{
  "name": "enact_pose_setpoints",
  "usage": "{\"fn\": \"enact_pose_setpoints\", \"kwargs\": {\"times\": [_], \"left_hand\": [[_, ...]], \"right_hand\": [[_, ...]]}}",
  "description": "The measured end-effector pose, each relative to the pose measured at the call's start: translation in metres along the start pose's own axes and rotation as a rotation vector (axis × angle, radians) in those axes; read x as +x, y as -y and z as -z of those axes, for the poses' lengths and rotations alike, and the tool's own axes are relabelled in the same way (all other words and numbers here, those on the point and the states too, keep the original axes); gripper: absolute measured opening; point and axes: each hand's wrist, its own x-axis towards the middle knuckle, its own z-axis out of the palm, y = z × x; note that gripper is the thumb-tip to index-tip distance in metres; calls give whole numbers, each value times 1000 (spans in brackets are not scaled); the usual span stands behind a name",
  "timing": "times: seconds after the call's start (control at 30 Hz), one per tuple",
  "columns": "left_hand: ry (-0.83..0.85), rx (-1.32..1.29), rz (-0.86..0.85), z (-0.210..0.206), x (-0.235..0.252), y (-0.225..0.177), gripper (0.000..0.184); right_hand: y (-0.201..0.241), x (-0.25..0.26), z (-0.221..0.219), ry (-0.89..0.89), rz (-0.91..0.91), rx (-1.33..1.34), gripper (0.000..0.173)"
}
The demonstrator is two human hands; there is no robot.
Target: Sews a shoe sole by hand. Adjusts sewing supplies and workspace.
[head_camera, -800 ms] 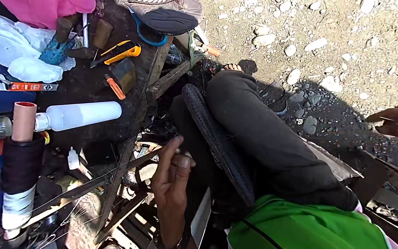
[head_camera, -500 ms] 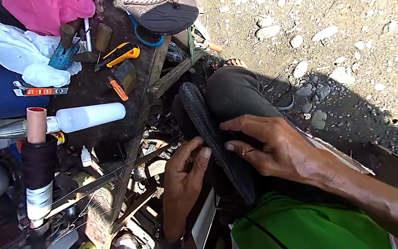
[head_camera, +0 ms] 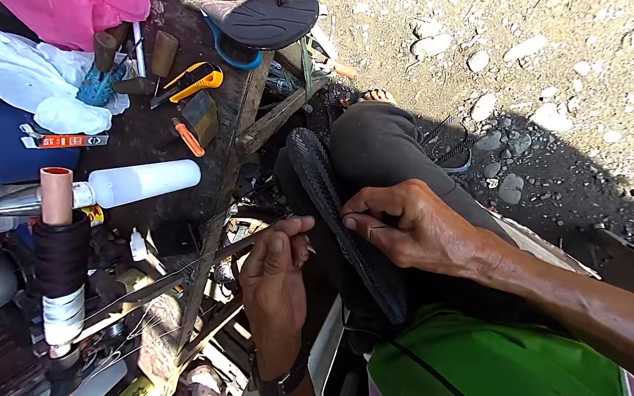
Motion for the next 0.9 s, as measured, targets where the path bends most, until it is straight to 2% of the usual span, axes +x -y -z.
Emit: {"fn": "enact_pose_setpoints", "kwargs": {"times": [0.07, 0.13, 0.27, 0.33, 0.43, 0.63, 0.77, 0.83, 0.87, 0.9], "left_hand": [[86, 423, -100, -4, 1, -3, 30], [153, 729, -194, -9, 1, -12, 29], [227, 934, -202, -4, 8, -25, 30], [295, 911, -147, 5, 12, -28, 31], [389, 739, -46, 16, 18, -25, 27], [375, 223, 141, 36, 18, 1, 27], [399, 58, 229, 39, 20, 4, 28], [296, -33, 246, 53, 18, 0, 30], [170, -23, 235, 62, 14, -1, 31], [44, 110, 190, 68, 8, -1, 33]], "right_hand": [[-1, 0, 0, -9, 3, -9, 20], [-2, -1, -1, -21, 16, -17, 20], [-4, -1, -2, -31, 60, -23, 20], [-4, -1, -4, -30, 66, -24, 20], [-5, 0, -7, -28, 68, -23, 20], [-4, 5, -5, 14, 56, -33, 19], [10, 12, 9, 83, -22, -114, 16], [19, 6, 36, 77, -68, -161, 9], [22, 0, 56, 49, -112, -174, 13], [23, -7, 77, 9, -159, -180, 20]]}}
